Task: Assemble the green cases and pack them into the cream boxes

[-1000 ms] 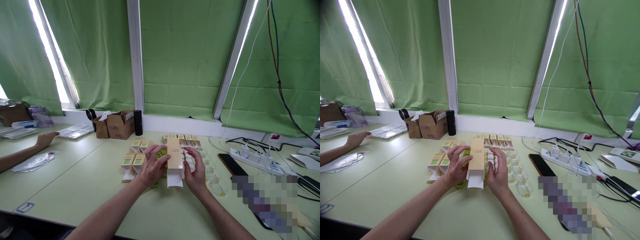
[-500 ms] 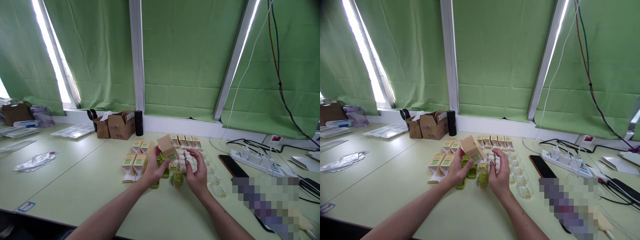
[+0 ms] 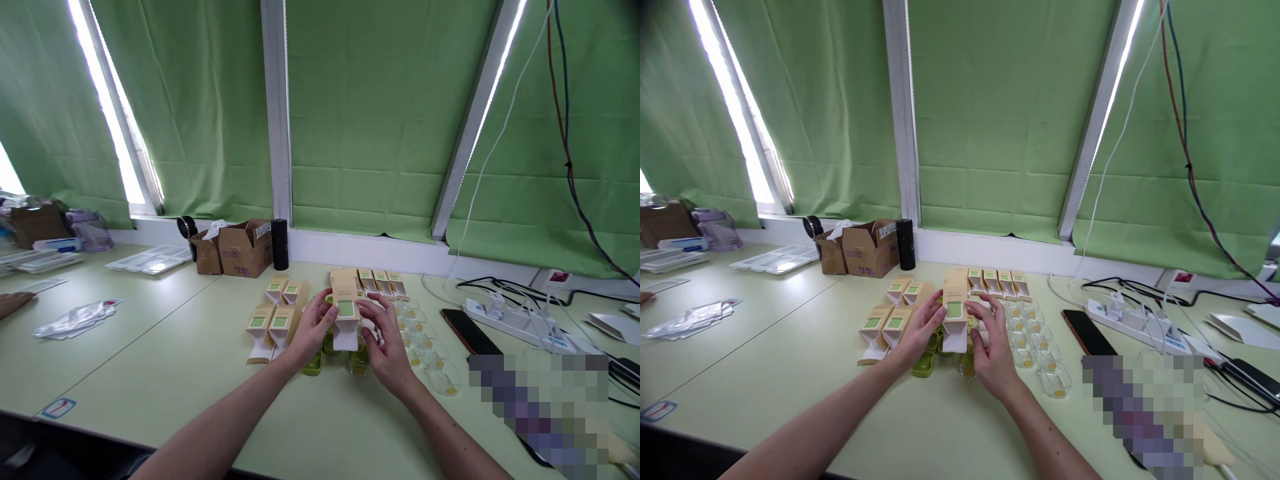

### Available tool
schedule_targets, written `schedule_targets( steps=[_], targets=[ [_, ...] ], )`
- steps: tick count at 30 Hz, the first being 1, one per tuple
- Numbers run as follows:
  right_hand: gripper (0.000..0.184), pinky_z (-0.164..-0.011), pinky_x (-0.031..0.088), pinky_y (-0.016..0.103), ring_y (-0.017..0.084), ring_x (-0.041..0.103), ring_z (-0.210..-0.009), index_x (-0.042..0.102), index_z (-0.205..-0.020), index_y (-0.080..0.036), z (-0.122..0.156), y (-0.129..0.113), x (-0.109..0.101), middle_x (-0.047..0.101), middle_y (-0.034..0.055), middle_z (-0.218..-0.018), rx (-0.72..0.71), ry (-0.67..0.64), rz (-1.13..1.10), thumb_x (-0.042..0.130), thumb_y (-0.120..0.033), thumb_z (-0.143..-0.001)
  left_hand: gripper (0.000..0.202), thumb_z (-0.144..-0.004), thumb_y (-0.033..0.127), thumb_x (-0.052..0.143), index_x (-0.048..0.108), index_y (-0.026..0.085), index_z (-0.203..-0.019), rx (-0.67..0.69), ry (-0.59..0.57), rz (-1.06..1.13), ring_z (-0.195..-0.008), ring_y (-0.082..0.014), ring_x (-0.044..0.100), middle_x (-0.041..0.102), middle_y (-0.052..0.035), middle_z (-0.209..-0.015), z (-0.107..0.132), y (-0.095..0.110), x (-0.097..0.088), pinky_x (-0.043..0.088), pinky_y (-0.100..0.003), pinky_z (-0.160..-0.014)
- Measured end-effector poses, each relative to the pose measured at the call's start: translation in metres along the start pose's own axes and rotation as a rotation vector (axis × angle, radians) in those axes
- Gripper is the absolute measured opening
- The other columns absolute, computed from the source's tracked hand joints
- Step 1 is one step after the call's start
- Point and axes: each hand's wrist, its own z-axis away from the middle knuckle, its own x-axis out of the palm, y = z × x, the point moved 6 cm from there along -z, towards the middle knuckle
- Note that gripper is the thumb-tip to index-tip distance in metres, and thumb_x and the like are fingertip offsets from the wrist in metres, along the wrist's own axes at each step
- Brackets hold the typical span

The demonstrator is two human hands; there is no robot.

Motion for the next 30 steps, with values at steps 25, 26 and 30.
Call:
schedule_targets(
  steps=[25,26,30],
  targets=[
    [0.034,-0.103,0.059,0.043,0.027,0.059,-0.131,0.067,-0.135,-0.035,-0.002,0.006,-0.006,0.040,0.0103,-0.150,0.054,0.058,-0.065,0.052,-0.033,-0.105,0.047,-0.095,0.027,0.067,0.059,0.027,-0.141,0.467,-0.069,-0.436,-0.138,-0.0330,0.051,0.043,-0.0143,-0.153,0.009,0.026,0.004,0.053,-0.046,-0.106],
    [0.034,-0.103,0.059,0.043,0.027,0.059,-0.131,0.067,-0.135,-0.035,-0.002,0.006,-0.005,0.040,0.0104,-0.150,0.055,0.058,-0.063,0.052,-0.033,-0.105,0.048,-0.094,0.025,0.067,0.059,0.027,-0.141,0.463,-0.067,-0.443,-0.139,-0.0336,0.050,0.043,-0.0145,-0.153,0.009,0.026,0.004,0.053,-0.046,-0.106],
    [0.035,-0.103,0.059,0.043,0.027,0.060,-0.129,0.066,-0.137,-0.035,-0.002,0.006,-0.004,0.039,0.0104,-0.150,0.067,0.049,-0.067,0.052,-0.033,-0.106,0.050,-0.091,0.019,0.069,0.060,0.026,-0.140,0.442,-0.060,-0.428,-0.143,-0.0347,0.048,0.043,-0.0148,-0.153,0.008,0.026,0.005,0.054,-0.047,-0.107]
  ],
)
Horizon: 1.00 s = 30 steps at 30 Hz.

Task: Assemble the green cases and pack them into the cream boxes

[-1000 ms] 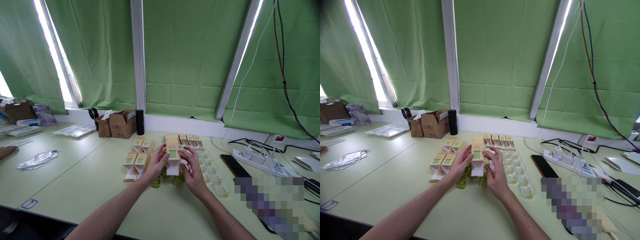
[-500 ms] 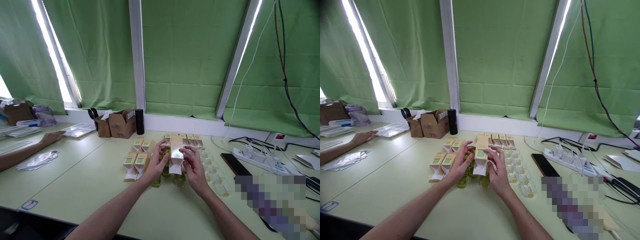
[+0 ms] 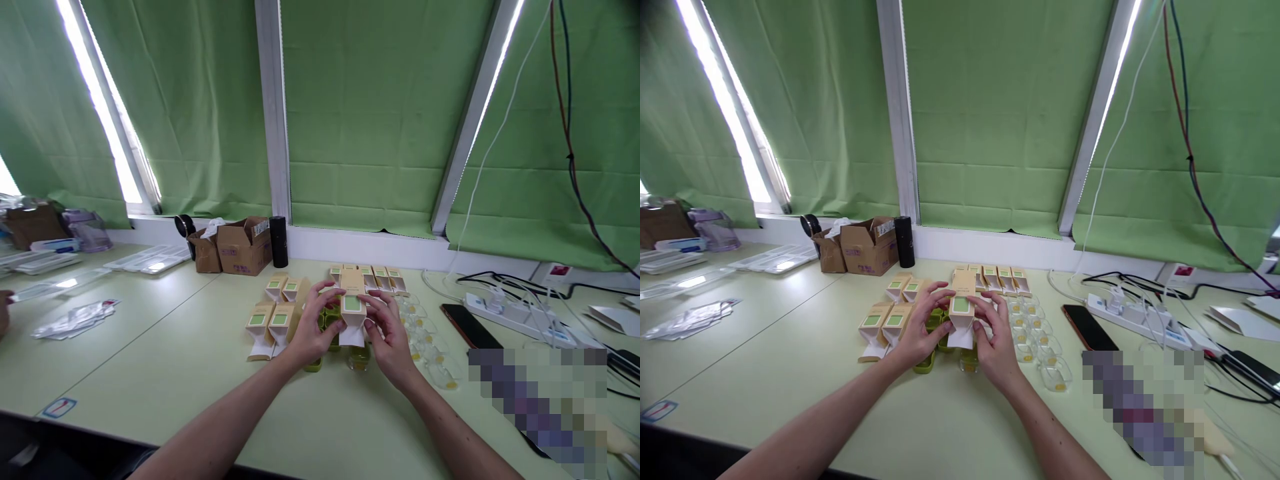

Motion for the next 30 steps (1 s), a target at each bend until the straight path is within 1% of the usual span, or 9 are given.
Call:
schedule_targets(
  steps=[2,4,7,9,13,16,19,30],
  targets=[
    [0.036,-0.102,0.059,0.043,0.026,0.062,-0.125,0.065,-0.138,-0.035,0.0006,0.0008,0.0008,0.039,0.0102,-0.150,0.008,-0.009,-0.016,0.051,-0.033,-0.106,0.050,-0.091,0.018,0.069,0.060,0.027,-0.140,-0.009,0.000,0.016,-0.143,-0.0345,0.048,0.042,-0.0144,-0.153,-0.0001,-0.0012,0.0010,0.054,-0.047,-0.108],
    [0.036,-0.100,0.060,0.042,0.024,0.065,-0.120,0.064,-0.140,-0.036,0.0012,0.0013,0.0015,0.038,0.0101,-0.151,0.018,-0.019,-0.034,0.052,-0.033,-0.105,0.049,-0.092,0.018,0.070,0.061,0.027,-0.139,-0.015,0.009,0.031,-0.140,-0.0334,0.051,0.041,-0.0138,-0.153,0.0002,-0.0029,0.0014,0.055,-0.046,-0.107],
    [0.038,-0.098,0.060,0.042,0.022,0.067,-0.113,0.063,-0.141,-0.036,0.0019,0.0010,0.0023,0.038,0.0097,-0.152,0.027,-0.032,-0.036,0.054,-0.033,-0.105,0.047,-0.094,0.021,0.070,0.061,0.027,-0.140,-0.024,0.022,0.052,-0.128,-0.0291,0.061,0.042,-0.0135,-0.152,0.0009,-0.0058,0.0019,0.057,-0.045,-0.104],
    [0.038,-0.098,0.060,0.042,0.021,0.067,-0.109,0.062,-0.142,-0.037,0.0023,0.0005,0.0025,0.038,0.0093,-0.151,0.030,-0.036,-0.025,0.055,-0.033,-0.104,0.045,-0.096,0.022,0.068,0.061,0.027,-0.140,-0.031,0.027,0.059,-0.121,-0.0259,0.064,0.043,-0.0134,-0.150,0.0013,-0.0073,0.0024,0.058,-0.044,-0.103],
    [0.039,-0.096,0.061,0.041,0.020,0.067,-0.105,0.062,-0.142,-0.037,0.0029,0.0010,0.0031,0.040,0.0091,-0.151,0.038,-0.036,-0.013,0.057,-0.033,-0.103,0.042,-0.099,0.024,0.066,0.061,0.026,-0.140,-0.047,0.043,0.042,-0.115,-0.0226,0.065,0.046,-0.0126,-0.143,0.0025,-0.0089,0.0036,0.058,-0.041,-0.102],
    [0.040,-0.095,0.061,0.039,0.018,0.067,-0.102,0.061,-0.142,-0.037,0.0032,0.0020,0.0039,0.040,0.0090,-0.150,0.045,-0.039,-0.027,0.058,-0.033,-0.103,0.040,-0.100,0.025,0.063,0.061,0.026,-0.139,-0.061,0.053,0.026,-0.106,-0.0194,0.066,0.046,-0.0117,-0.138,0.0034,-0.0099,0.0047,0.059,-0.039,-0.098],
    [0.040,-0.093,0.061,0.038,0.018,0.068,-0.101,0.061,-0.143,-0.036,0.0033,0.0024,0.0045,0.041,0.0091,-0.149,0.051,-0.044,-0.043,0.059,-0.033,-0.103,0.039,-0.100,0.026,0.063,0.061,0.026,-0.139,-0.067,0.059,0.015,-0.102,-0.0186,0.066,0.047,-0.0113,-0.135,0.0039,-0.0102,0.0051,0.059,-0.038,-0.095],
    [0.037,-0.086,0.062,0.038,0.014,0.067,-0.086,0.065,-0.137,-0.033,0.0022,0.0030,0.0039,0.046,0.0106,-0.145,0.055,0.012,-0.040,0.062,-0.034,-0.101,0.039,-0.100,0.027,0.062,0.061,0.026,-0.139,-0.080,0.037,-0.003,-0.098,-0.0182,0.065,0.050,-0.0099,-0.128,0.0041,-0.0078,0.0068,0.059,-0.039,-0.093]
  ],
)
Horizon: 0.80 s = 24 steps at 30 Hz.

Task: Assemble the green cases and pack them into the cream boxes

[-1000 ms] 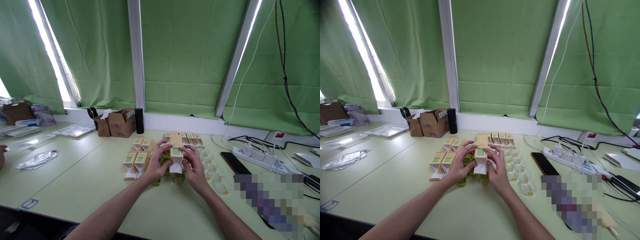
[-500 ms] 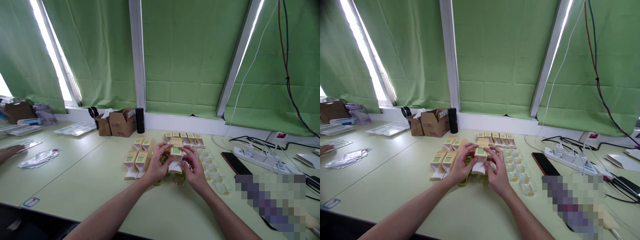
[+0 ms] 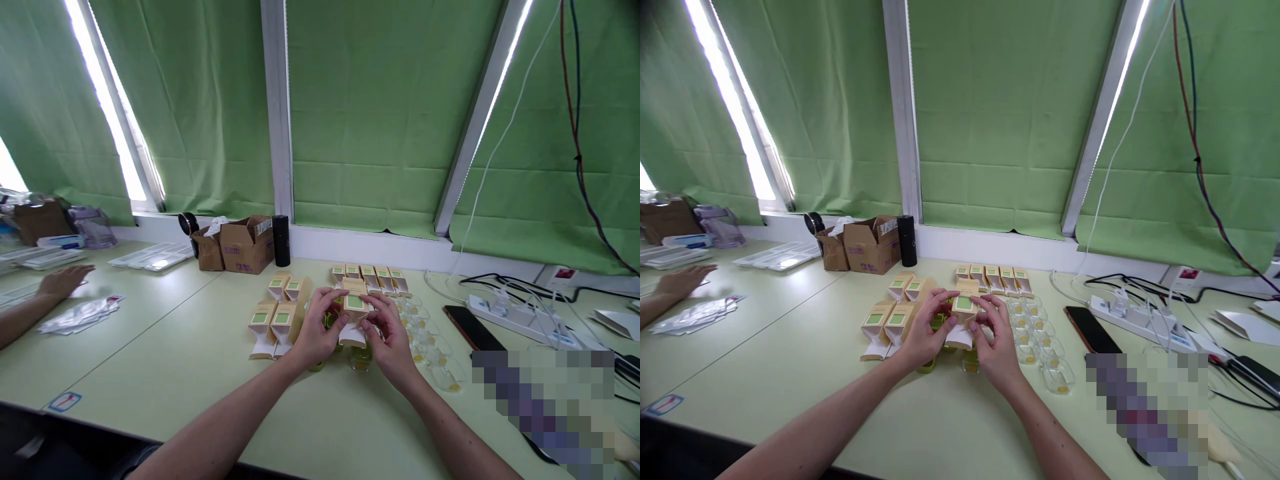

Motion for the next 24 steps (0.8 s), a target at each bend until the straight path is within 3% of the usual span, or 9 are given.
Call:
schedule_targets(
  steps=[17,21,24],
  targets=[
    [0.034,-0.084,0.063,0.037,0.016,0.069,-0.089,0.066,-0.135,-0.031,-0.001,0.002,-0.002,0.049,0.0113,-0.145,0.008,0.034,0.043,0.059,-0.039,-0.103,0.043,-0.099,0.032,0.065,0.060,0.028,-0.142,-0.008,-0.004,0.007,-0.096,-0.0187,0.064,0.050,-0.0097,-0.127,0.002,-0.002,0.002,0.058,-0.039,-0.094],
    [0.035,-0.085,0.064,0.037,0.016,0.070,-0.089,0.067,-0.135,-0.030,-0.002,0.001,-0.004,0.049,0.0121,-0.144,0.019,0.061,0.031,0.061,-0.041,-0.102,0.053,-0.104,0.049,0.057,0.054,0.028,-0.152,0.002,-0.080,0.059,-0.112,-0.0254,0.061,0.046,-0.0137,-0.140,0.003,0.004,0.002,0.054,-0.046,-0.105],
    [0.036,-0.088,0.064,0.038,0.017,0.071,-0.091,0.066,-0.136,-0.030,-0.003,0.002,-0.006,0.050,0.0122,-0.144,0.021,0.073,0.026,0.062,-0.041,-0.102,0.070,-0.101,0.064,0.053,0.043,0.030,-0.161,0.031,-0.162,0.088,-0.137,-0.0345,0.048,0.039,-0.0151,-0.153,0.004,0.008,0.004,0.045,-0.052,-0.117]
  ],
)
